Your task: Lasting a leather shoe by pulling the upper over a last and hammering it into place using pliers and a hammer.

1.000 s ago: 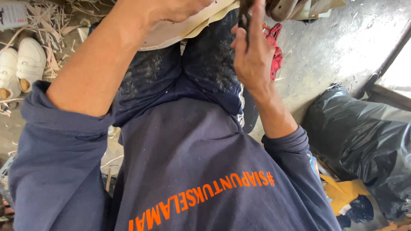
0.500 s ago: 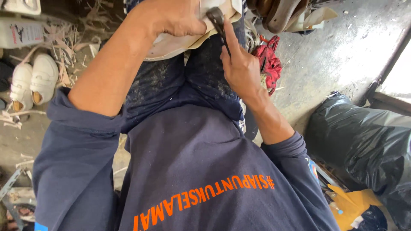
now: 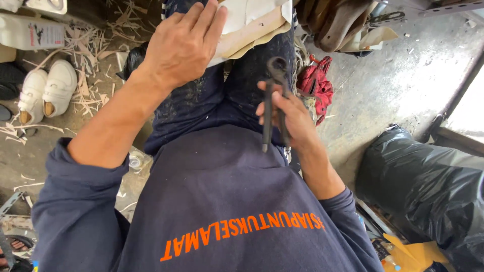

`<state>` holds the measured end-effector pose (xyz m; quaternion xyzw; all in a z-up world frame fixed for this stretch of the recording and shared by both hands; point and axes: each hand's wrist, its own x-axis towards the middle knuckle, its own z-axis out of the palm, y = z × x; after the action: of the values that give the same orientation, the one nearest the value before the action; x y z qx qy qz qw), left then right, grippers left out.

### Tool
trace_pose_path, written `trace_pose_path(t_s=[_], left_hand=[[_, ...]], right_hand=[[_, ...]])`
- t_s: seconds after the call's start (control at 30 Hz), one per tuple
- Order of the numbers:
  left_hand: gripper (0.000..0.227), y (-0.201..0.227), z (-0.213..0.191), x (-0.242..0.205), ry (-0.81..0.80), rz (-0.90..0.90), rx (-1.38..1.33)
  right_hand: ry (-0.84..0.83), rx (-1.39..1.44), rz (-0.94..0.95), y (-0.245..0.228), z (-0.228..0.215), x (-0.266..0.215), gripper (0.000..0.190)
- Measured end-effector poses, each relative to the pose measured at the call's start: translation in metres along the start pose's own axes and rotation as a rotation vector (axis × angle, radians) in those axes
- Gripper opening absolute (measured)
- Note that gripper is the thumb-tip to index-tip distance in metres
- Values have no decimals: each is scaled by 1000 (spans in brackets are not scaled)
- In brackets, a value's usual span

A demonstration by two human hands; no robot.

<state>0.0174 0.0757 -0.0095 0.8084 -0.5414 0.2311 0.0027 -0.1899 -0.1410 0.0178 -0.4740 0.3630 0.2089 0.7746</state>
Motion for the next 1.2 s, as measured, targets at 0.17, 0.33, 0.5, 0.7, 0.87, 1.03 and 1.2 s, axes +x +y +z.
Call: trace_pose_path(t_s=[0.17,0.33,0.5,0.7,0.87,1.03,1.2], left_hand=[[38,5,4,-18,-86,-76,-284],[85,15,-10,-36,-327,-519,-820],[70,13,-18,-43,0,-353,-575],[71,22,-12,-60,-65,-406,-601],[69,25,-13,-59,-75,-422,-627],[68,25,-18,-59,-136,-441,-681],[71,29,-12,-63,-107,-393,-611]], right_hand=[[-153,-69,-156,4,23,0,55],[-170,-762,-274,-18,30,-1,40],[-87,-1448,-393,-26,37,15,42],[-80,-1694,-322,-36,47,25,54],[-61,-1727,-277,-41,49,28,35],[-212,-1483,-167,-50,46,11,30],[-166,-1610,-417,-18,23,27,32]])
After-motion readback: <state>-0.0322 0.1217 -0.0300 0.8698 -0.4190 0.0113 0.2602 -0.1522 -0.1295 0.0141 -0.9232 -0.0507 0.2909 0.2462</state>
